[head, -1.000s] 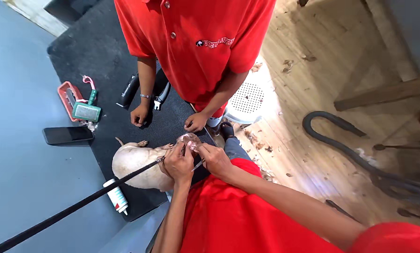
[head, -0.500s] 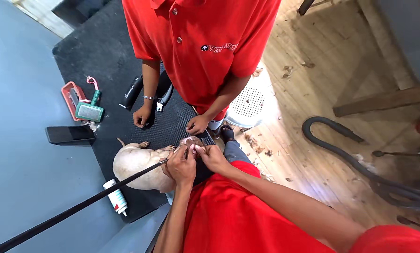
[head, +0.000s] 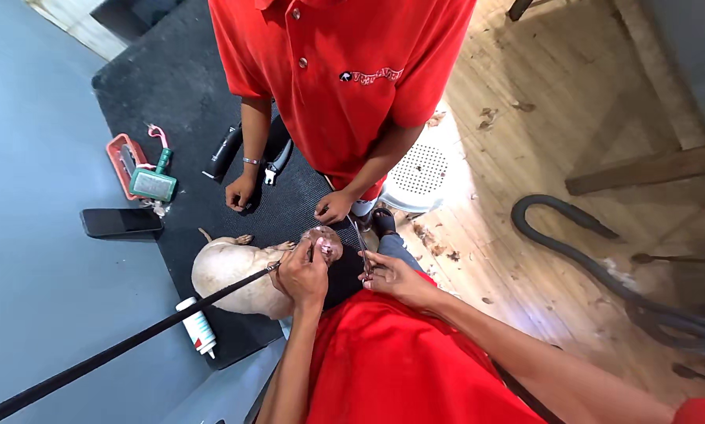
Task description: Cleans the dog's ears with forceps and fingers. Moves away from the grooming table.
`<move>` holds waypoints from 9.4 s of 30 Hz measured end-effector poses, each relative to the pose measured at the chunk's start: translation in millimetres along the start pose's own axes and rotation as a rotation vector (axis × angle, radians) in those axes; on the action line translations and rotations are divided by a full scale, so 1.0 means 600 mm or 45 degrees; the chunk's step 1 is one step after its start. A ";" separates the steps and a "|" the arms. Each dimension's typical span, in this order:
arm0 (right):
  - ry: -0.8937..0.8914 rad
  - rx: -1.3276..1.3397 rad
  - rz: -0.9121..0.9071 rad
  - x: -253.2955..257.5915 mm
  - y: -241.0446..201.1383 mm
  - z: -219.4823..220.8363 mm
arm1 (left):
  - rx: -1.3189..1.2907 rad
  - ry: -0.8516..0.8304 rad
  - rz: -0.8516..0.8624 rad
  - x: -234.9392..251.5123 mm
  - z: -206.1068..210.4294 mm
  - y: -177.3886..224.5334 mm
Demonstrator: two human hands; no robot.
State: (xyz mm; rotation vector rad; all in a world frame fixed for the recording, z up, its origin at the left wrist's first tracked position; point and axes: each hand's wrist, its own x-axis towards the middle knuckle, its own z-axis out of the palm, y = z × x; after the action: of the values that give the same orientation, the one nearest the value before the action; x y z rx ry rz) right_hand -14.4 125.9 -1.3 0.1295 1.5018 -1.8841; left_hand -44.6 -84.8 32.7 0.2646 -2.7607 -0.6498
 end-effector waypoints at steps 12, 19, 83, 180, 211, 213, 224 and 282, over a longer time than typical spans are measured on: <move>-0.001 -0.305 -0.078 0.000 0.005 -0.047 | 0.035 0.029 -0.047 0.009 0.004 0.004; 0.052 -0.916 -0.321 0.015 -0.012 -0.063 | 0.002 0.035 -0.015 0.011 0.004 0.004; -0.499 0.043 -0.736 0.135 -0.239 0.081 | -0.117 -0.014 -0.011 0.025 -0.020 0.008; -0.791 -2.866 -1.024 -0.061 -0.396 0.117 | -1.636 -0.673 0.058 0.041 -0.082 0.071; -0.783 -2.592 -1.101 -0.049 -0.393 0.101 | -1.412 -0.654 -0.033 0.034 -0.102 0.097; -0.798 -2.673 -1.071 -0.053 -0.393 0.107 | -1.416 -0.626 -0.033 0.035 -0.102 0.094; -0.918 -2.335 -0.775 -0.056 -0.390 0.085 | -1.357 -0.674 -0.054 0.038 -0.106 0.097; -0.666 -2.099 -0.917 -0.052 -0.330 0.057 | -1.668 -0.761 -0.017 0.036 -0.107 0.073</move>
State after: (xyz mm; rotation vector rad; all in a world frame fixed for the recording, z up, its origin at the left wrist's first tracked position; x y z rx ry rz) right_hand -93.9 123.6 185.9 -1.6282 2.2878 -0.4063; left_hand -49.3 -77.8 112.8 -0.2496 -2.0974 -2.5869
